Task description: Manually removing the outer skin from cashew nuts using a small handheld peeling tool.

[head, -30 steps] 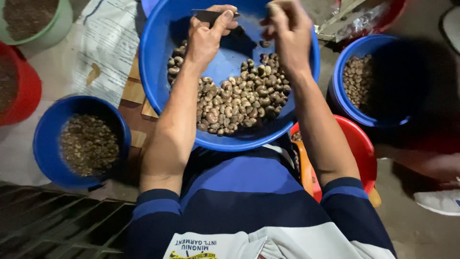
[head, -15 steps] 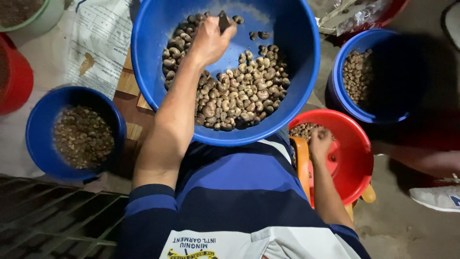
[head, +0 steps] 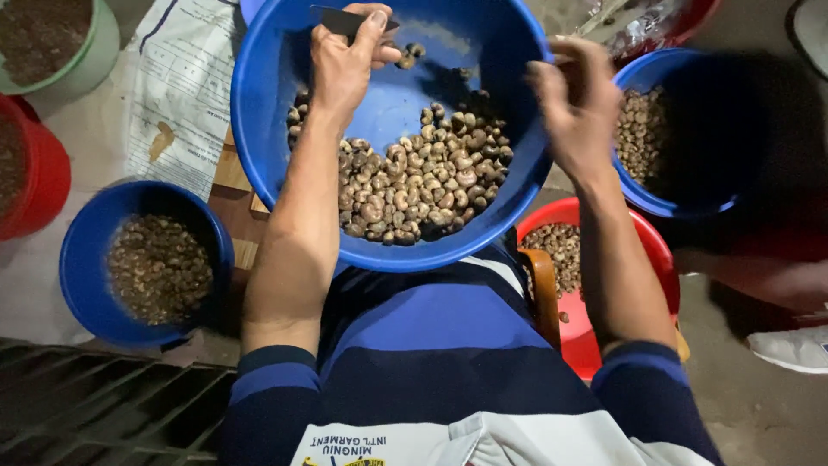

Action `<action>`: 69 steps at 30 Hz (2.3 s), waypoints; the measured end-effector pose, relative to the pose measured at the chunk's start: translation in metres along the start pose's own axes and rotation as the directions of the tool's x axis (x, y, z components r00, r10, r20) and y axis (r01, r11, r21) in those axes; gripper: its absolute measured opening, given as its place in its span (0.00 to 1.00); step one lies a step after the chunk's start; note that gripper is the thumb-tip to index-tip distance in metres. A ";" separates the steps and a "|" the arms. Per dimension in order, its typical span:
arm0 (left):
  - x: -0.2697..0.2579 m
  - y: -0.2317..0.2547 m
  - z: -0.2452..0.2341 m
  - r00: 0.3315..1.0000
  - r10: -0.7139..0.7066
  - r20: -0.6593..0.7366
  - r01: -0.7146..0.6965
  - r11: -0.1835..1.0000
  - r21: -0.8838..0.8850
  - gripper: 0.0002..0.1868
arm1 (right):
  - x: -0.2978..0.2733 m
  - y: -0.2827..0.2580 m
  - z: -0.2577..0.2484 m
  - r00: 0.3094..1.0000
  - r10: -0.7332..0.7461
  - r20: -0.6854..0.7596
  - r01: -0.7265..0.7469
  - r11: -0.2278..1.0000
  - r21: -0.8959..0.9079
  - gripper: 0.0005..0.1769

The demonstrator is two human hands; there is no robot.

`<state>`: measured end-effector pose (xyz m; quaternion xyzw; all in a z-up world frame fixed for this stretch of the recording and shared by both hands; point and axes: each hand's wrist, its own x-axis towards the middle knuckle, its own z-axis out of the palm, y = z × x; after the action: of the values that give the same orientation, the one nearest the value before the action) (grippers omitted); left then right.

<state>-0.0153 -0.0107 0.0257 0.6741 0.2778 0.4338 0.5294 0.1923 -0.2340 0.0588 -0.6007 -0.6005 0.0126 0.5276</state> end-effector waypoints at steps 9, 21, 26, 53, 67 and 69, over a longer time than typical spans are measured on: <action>-0.004 0.002 -0.006 1.000 -0.019 -0.012 0.019 0.999 0.051 0.11 | 0.035 0.089 0.176 0.511 0.506 0.694 0.321 0.637 -0.701 0.17; -0.001 -0.020 -0.002 0.999 -0.007 0.035 0.005 0.998 0.057 0.11 | 0.040 0.066 0.135 0.683 0.455 0.571 -0.468 0.873 -0.135 0.18; -0.007 0.003 -0.001 0.992 -0.044 0.121 0.029 0.992 0.120 0.12 | 0.057 0.057 0.134 0.688 0.483 0.542 -0.724 0.517 0.458 0.14; -0.006 -0.002 0.012 0.986 0.095 0.137 -0.105 0.992 0.069 0.09 | 0.049 0.061 0.139 0.803 0.369 0.467 -0.595 0.454 0.664 0.24; -0.006 -0.004 0.005 0.993 0.114 0.030 -0.111 0.992 -0.067 0.11 | 0.055 0.030 0.130 0.817 0.268 0.511 -0.564 0.557 0.610 0.17; -0.007 0.002 0.005 0.991 0.091 0.101 -0.093 0.996 0.013 0.12 | 0.057 0.025 0.125 0.826 0.284 0.486 -0.552 0.581 0.599 0.16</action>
<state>-0.0141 -0.0200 0.0247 0.7118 0.2234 0.4209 0.5160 0.1445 -0.1080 0.0225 -0.4598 -0.4655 0.4747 0.5887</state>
